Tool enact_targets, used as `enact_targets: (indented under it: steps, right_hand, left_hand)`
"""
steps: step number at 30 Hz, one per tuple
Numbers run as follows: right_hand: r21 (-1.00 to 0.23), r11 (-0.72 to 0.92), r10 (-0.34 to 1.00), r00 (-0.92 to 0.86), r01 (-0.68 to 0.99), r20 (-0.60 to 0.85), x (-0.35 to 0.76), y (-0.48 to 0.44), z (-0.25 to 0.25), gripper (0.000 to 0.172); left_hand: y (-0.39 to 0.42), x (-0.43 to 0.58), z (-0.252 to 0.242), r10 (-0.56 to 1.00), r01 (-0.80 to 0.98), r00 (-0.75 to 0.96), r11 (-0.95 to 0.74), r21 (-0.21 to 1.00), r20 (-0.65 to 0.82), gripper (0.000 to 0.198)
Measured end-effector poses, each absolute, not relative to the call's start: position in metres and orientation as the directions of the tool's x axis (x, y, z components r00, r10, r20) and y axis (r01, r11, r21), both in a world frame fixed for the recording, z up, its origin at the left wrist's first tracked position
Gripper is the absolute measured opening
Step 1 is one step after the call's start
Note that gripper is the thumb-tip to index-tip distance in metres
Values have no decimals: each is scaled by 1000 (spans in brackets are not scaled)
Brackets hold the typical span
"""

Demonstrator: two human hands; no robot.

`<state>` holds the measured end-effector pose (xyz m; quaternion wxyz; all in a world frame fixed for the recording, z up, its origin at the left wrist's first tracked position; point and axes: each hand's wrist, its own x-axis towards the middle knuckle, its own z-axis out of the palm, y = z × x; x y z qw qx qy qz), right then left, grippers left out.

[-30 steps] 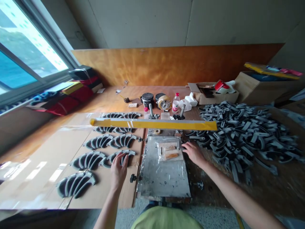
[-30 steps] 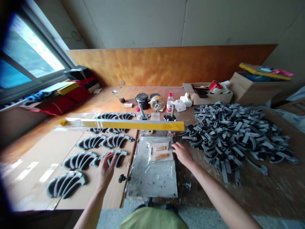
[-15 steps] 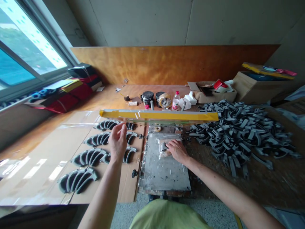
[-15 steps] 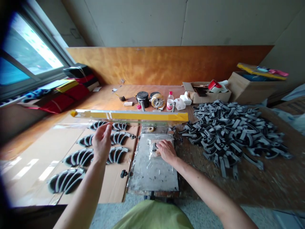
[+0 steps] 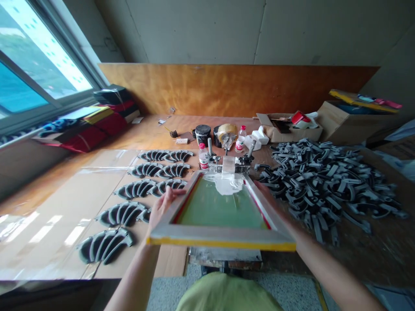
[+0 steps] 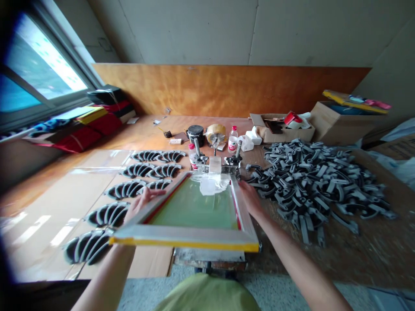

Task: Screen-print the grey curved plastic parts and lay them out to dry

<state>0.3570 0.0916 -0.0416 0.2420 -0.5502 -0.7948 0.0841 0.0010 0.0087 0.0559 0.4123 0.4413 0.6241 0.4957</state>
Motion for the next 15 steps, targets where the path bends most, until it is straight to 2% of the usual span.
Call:
enact_targets:
  steps: [3, 5, 7, 9, 12, 15]
  right_hand:
    - [-388, 343, 901, -182, 856, 393, 364, 113, -15, 39]
    - [-326, 416, 863, -257, 849, 434, 345, 124, -1, 53]
    - [-231, 482, 841, -373, 845, 391, 315, 133, 9, 60]
    - [-166, 496, 855, -445, 852, 268, 289, 139, 12, 50]
    - [-132, 460, 888, -454, 878, 75, 268, 139, 5, 21]
    - [-126, 477, 878, -477, 870, 30, 270, 128, -8, 8]
  left_hand:
    - [-22, -2, 9, 934, 115, -164, 338, 934, -318, 67]
    - [-32, 1, -26, 918, 81, -132, 386, 919, -374, 85]
    - [-35, 4, -56, 919, 88, -147, 380, 921, -365, 95]
    - [-35, 6, -78, 920, 113, -171, 374, 921, -352, 94]
    - [-33, 5, -90, 913, 127, -167, 395, 910, -373, 87]
    - [-34, 3, -90, 912, 107, -146, 399, 910, -383, 81]
